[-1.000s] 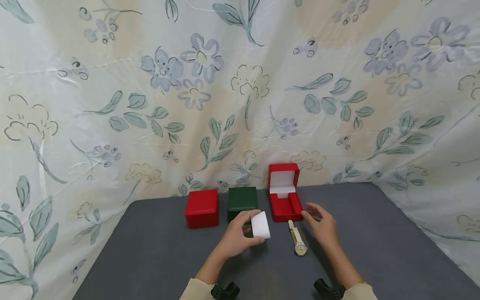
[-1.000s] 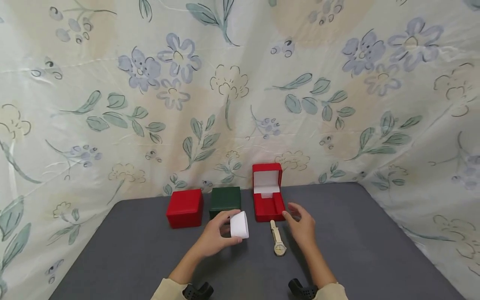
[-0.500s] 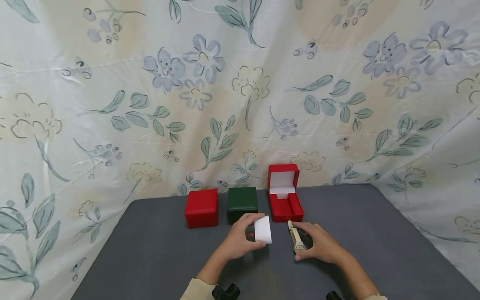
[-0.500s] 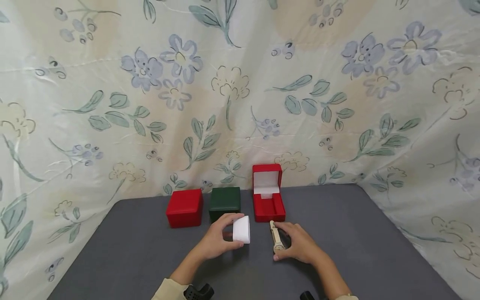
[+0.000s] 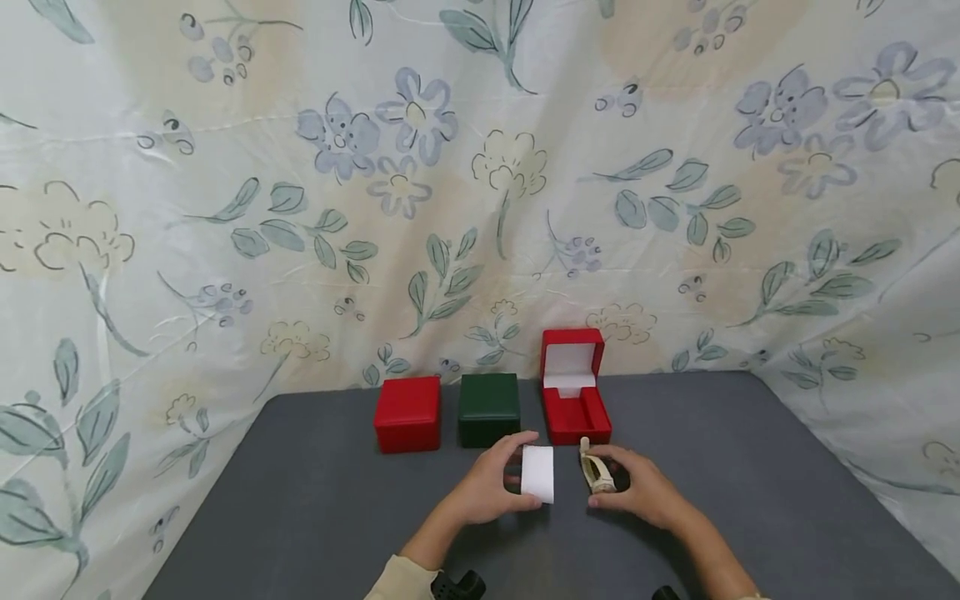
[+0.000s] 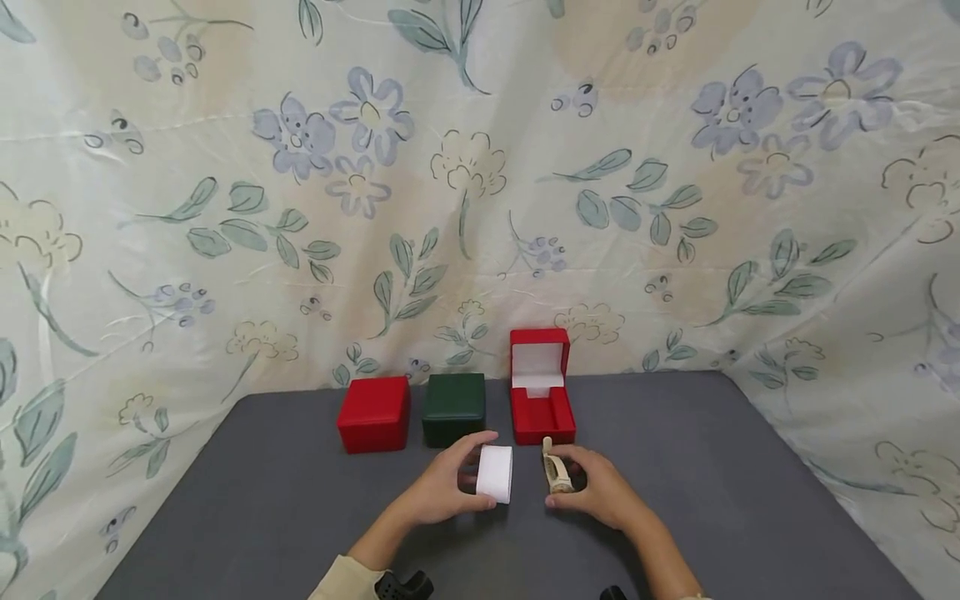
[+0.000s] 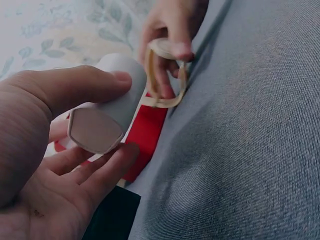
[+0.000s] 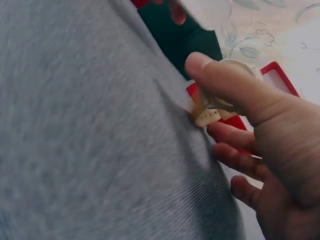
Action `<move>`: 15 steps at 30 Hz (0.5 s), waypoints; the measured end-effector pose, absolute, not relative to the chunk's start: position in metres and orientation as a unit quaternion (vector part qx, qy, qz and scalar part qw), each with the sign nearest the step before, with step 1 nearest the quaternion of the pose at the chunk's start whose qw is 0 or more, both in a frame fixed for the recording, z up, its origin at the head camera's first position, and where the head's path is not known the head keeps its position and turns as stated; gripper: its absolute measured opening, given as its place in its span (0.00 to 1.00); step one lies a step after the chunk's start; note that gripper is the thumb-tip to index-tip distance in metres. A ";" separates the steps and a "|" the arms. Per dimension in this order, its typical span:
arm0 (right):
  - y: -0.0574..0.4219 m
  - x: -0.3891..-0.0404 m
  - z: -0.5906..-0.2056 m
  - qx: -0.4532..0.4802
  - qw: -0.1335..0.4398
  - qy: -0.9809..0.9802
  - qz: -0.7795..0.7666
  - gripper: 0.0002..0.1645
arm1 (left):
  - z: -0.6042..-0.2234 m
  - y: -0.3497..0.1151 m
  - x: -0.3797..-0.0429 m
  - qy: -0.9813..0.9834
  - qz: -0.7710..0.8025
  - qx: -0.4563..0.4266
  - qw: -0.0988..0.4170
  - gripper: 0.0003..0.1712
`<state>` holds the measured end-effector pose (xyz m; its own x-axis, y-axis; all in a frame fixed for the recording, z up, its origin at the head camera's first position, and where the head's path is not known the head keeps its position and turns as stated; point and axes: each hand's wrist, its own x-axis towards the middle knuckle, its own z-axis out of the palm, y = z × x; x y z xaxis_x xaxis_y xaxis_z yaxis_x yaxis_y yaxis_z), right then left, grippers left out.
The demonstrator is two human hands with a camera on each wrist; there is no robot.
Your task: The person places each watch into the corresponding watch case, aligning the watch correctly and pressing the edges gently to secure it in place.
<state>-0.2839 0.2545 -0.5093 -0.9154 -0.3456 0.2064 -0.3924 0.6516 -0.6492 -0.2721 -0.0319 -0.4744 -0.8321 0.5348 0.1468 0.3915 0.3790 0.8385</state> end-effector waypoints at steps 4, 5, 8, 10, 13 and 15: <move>0.254 -0.283 -0.506 0.255 0.032 -0.855 0.450 0.32 | -0.472 -0.028 -0.272 0.822 0.479 0.294 0.087 0.44; 0.254 -0.283 -0.505 0.265 0.027 -0.842 0.468 0.30 | -0.471 -0.027 -0.272 0.823 0.473 0.303 0.089 0.43; 0.252 -0.281 -0.500 0.286 0.005 -0.823 0.490 0.27 | -0.465 -0.024 -0.275 0.822 0.445 0.341 0.099 0.41; 0.250 -0.279 -0.495 0.293 -0.018 -0.818 0.496 0.27 | -0.460 -0.022 -0.277 0.818 0.426 0.369 0.114 0.40; 0.247 -0.277 -0.488 0.311 -0.050 -0.811 0.493 0.26 | -0.451 -0.021 -0.281 0.808 0.400 0.406 0.147 0.40; 0.245 -0.276 -0.484 0.322 -0.070 -0.805 0.493 0.25 | -0.446 -0.021 -0.282 0.800 0.384 0.428 0.170 0.40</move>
<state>-0.2757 0.2454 -0.4842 -0.7831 -0.5877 0.2035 -0.4488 0.3074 -0.8391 -0.2824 -0.0209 -0.4465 -0.5756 0.8158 0.0560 0.5546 0.3392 0.7598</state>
